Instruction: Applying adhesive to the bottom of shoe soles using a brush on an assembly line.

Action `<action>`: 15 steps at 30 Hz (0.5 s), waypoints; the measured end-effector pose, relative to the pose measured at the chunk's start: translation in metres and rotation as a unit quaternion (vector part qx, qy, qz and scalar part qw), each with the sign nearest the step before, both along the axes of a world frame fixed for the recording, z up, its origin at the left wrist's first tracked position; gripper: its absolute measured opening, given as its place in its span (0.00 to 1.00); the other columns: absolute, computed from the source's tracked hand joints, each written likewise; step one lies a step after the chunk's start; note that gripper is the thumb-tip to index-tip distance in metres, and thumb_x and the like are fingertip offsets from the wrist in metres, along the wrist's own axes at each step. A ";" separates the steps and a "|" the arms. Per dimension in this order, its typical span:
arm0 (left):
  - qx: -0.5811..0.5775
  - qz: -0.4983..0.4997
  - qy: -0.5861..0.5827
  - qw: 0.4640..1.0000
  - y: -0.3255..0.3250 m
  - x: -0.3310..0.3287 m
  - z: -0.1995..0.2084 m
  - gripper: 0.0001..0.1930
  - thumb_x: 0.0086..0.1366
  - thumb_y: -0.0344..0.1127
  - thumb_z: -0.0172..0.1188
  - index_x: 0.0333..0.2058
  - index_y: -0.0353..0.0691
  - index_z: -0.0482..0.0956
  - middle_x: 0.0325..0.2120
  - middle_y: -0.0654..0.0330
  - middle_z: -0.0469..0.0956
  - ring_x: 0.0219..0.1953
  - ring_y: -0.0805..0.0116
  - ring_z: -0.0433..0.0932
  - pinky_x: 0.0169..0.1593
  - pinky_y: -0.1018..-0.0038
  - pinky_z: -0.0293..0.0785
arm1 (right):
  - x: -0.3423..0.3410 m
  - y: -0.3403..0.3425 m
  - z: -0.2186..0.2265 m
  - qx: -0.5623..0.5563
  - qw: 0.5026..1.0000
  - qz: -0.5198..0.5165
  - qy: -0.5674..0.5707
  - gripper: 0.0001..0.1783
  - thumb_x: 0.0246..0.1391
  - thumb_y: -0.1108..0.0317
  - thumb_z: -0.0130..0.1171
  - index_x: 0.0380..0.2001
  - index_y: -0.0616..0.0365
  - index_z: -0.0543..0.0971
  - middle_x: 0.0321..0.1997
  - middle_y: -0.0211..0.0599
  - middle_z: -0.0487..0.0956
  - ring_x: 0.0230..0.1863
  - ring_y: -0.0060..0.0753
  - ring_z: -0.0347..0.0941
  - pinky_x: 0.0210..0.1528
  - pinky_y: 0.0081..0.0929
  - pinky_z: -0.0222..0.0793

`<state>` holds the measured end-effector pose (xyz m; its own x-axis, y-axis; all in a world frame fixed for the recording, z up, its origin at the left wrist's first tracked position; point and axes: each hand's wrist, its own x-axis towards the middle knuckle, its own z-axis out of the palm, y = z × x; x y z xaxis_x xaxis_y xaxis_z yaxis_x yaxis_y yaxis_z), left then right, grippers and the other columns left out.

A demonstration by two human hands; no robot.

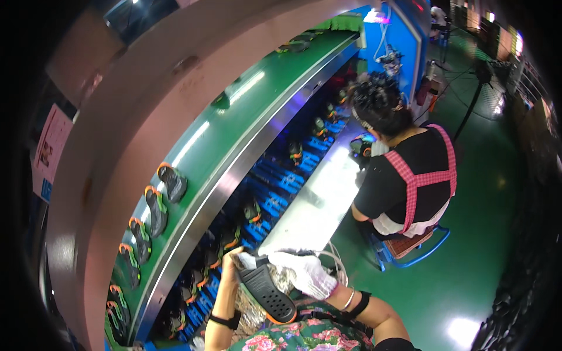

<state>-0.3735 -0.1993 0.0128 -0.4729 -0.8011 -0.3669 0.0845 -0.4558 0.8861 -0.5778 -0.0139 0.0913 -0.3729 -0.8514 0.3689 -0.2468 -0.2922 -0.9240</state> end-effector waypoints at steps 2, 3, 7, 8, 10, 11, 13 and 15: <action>0.118 -0.007 0.057 0.991 0.007 0.010 -0.062 0.17 0.68 0.48 0.60 0.43 0.39 0.81 0.39 0.60 0.83 0.41 0.67 0.82 0.47 0.66 0.79 | 0.007 -0.009 -0.010 0.002 0.993 0.003 0.117 0.15 0.57 0.79 0.58 0.47 0.59 0.84 0.41 0.38 0.86 0.37 0.29 0.81 0.40 0.24 0.75; 0.185 -0.020 0.122 0.975 0.009 0.018 -0.090 0.20 0.69 0.51 0.59 0.46 0.40 0.80 0.42 0.58 0.83 0.44 0.65 0.82 0.51 0.63 0.80 | 0.015 -0.011 -0.006 0.010 0.998 0.025 0.054 0.18 0.55 0.82 0.56 0.47 0.57 0.84 0.39 0.40 0.85 0.36 0.33 0.81 0.39 0.26 0.75; 0.282 -0.026 0.158 0.946 0.074 -0.003 -0.072 0.54 0.61 0.83 0.35 0.64 0.36 0.69 0.60 0.44 0.73 0.60 0.46 0.75 0.64 0.48 0.70 | 0.025 -0.019 -0.040 0.021 0.992 0.050 -0.113 0.17 0.57 0.83 0.56 0.49 0.59 0.83 0.37 0.39 0.84 0.33 0.28 0.78 0.36 0.25 0.74; 0.333 -0.124 0.262 0.897 0.091 0.003 -0.062 0.56 0.60 0.85 0.32 0.65 0.36 0.67 0.60 0.40 0.72 0.60 0.42 0.74 0.64 0.45 0.70 | 0.026 -0.021 -0.034 0.025 0.982 0.066 -0.175 0.17 0.58 0.82 0.56 0.49 0.60 0.83 0.37 0.39 0.84 0.33 0.28 0.78 0.35 0.25 0.73; 0.399 -0.202 0.364 0.817 0.116 0.007 -0.046 0.59 0.58 0.87 0.29 0.67 0.36 0.64 0.61 0.34 0.69 0.59 0.35 0.73 0.63 0.41 0.69 | 0.020 -0.018 -0.066 0.079 0.853 0.146 -0.494 0.12 0.61 0.77 0.57 0.47 0.61 0.83 0.34 0.37 0.84 0.26 0.27 0.76 0.29 0.28 0.73; 0.424 -0.179 0.366 0.809 0.125 0.008 -0.039 0.60 0.58 0.87 0.28 0.68 0.37 0.63 0.62 0.31 0.67 0.58 0.32 0.73 0.63 0.40 0.68 | 0.020 -0.018 -0.045 0.127 0.905 0.114 -0.390 0.12 0.64 0.71 0.59 0.48 0.59 0.83 0.29 0.35 0.82 0.18 0.27 0.73 0.21 0.30 0.71; 0.417 -0.166 0.322 0.833 0.123 0.014 -0.043 0.59 0.56 0.88 0.27 0.65 0.39 0.67 0.57 0.36 0.73 0.50 0.41 0.79 0.58 0.46 0.74 | 0.030 -0.034 -0.065 -0.044 0.993 0.024 -0.105 0.12 0.64 0.66 0.61 0.48 0.57 0.84 0.27 0.32 0.81 0.13 0.23 0.70 0.16 0.26 0.70; 0.395 -0.076 0.394 0.827 0.111 0.013 -0.034 0.58 0.56 0.89 0.28 0.60 0.39 0.71 0.48 0.44 0.78 0.39 0.50 0.80 0.50 0.53 0.77 | 0.025 -0.031 0.010 0.264 0.854 0.127 -0.429 0.15 0.61 0.67 0.64 0.49 0.60 0.84 0.34 0.33 0.85 0.21 0.17 0.76 0.22 0.14 0.74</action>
<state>-0.3607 -0.0883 -0.0213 -0.8877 -0.3683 -0.2765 0.3819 -0.9242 0.0048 -0.5526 -0.0451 0.1013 -0.0915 -0.9078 -0.4094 0.5977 0.2787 -0.7517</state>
